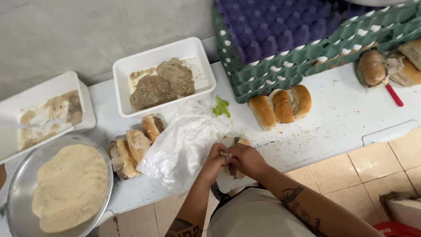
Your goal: Assembling sandwiches by slicing buns, adding lettuce and tomatoes, and placing meat patties before bagging them.
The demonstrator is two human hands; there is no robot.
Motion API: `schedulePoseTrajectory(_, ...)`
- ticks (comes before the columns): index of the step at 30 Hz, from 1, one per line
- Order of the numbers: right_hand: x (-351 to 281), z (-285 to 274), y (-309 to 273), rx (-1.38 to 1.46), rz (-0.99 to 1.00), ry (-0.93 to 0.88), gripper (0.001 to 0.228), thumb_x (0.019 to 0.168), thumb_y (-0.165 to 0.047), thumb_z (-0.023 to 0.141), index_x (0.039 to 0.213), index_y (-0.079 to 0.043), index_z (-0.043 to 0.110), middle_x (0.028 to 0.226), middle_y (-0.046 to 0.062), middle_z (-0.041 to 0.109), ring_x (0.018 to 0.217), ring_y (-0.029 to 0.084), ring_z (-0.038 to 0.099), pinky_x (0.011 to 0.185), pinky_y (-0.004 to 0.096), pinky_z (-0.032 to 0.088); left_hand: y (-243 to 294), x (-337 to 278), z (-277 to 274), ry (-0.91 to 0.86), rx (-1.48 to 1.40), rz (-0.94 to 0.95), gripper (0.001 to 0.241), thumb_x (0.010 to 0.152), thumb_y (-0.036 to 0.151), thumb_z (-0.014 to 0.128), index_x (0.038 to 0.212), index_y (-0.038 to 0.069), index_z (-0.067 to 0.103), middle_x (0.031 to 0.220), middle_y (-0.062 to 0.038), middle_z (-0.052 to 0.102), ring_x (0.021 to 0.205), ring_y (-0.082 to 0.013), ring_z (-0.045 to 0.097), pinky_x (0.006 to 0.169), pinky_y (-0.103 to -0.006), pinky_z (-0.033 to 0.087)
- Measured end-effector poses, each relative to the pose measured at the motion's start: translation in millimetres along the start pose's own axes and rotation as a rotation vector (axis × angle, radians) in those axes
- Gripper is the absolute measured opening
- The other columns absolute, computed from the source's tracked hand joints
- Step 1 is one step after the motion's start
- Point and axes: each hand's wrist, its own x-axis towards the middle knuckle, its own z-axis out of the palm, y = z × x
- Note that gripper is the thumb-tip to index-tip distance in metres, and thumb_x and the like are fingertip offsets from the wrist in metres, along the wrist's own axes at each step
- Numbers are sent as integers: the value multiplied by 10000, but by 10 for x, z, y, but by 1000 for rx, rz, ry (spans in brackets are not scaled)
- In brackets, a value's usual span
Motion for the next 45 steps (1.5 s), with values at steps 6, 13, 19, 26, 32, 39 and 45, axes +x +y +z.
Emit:
schedulePoseTrajectory(6, 160, 81, 243, 157, 278, -42, 93, 930, -219, 678, 929, -151, 741, 827, 101, 710, 835, 329, 724, 750, 434, 574, -19, -56, -119, -38, 597, 358, 318, 863, 1, 643, 1145, 132, 575, 972, -81, 693, 850, -233, 665, 769, -332, 518)
schedulePoseTrajectory(13, 272, 97, 393, 313, 490, -88, 163, 970, -250, 606, 992, -150, 733, 843, 133, 754, 875, 358, 741, 774, 467, 566, 500, -101, -31, -153, 1408, 1332, 181, 1008, -6, 574, 1130, 103, 653, 853, -52, 651, 934, -209, 675, 911, -341, 563)
schedulePoseTrajectory(19, 254, 75, 342, 698, 532, 4, 118, 921, -68, 638, 943, -2, 734, 776, 123, 692, 641, 185, 622, 513, 285, 512, 230, 91, -187, -443, 1452, 1292, 215, 1012, 40, 507, 1174, 117, 626, 880, -28, 641, 987, -222, 655, 867, -349, 583)
schedulePoseTrajectory(26, 182, 107, 329, 726, 529, 49, 107, 883, -43, 651, 929, -27, 746, 761, 121, 716, 628, 187, 681, 567, 304, 542, 313, 243, -147, -423, 1406, 864, 248, 857, 177, 642, 1083, 81, 604, 906, -121, 645, 903, -365, 681, 776, -489, 565)
schedulePoseTrajectory(32, 59, 256, 280, 495, 293, 153, 18, 876, -91, 715, 889, -78, 714, 700, 133, 702, 660, 285, 705, 673, 394, 570, 159, 401, -181, 97, 973, -11, 396, 720, 406, 826, 1021, 199, 675, 926, -68, 757, 952, -272, 753, 774, -382, 601)
schedulePoseTrajectory(39, 35, 162, 9, 173, -8, 90, 86, 912, -183, 747, 864, -127, 702, 753, 75, 687, 725, 301, 706, 678, 377, 582, -468, 518, -376, 284, -14, -383, 338, 673, 33, 734, 991, -73, 697, 740, -265, 654, 624, -382, 669, 565, -473, 600)
schedulePoseTrajectory(45, 76, 77, -179, 85, -146, -37, 15, 927, -122, 727, 933, -125, 741, 788, 81, 686, 748, 310, 696, 682, 383, 580, -117, 171, -241, 373, -324, -385, 328, 719, -29, 786, 1009, -116, 659, 846, -204, 555, 798, -402, 633, 761, -534, 608)
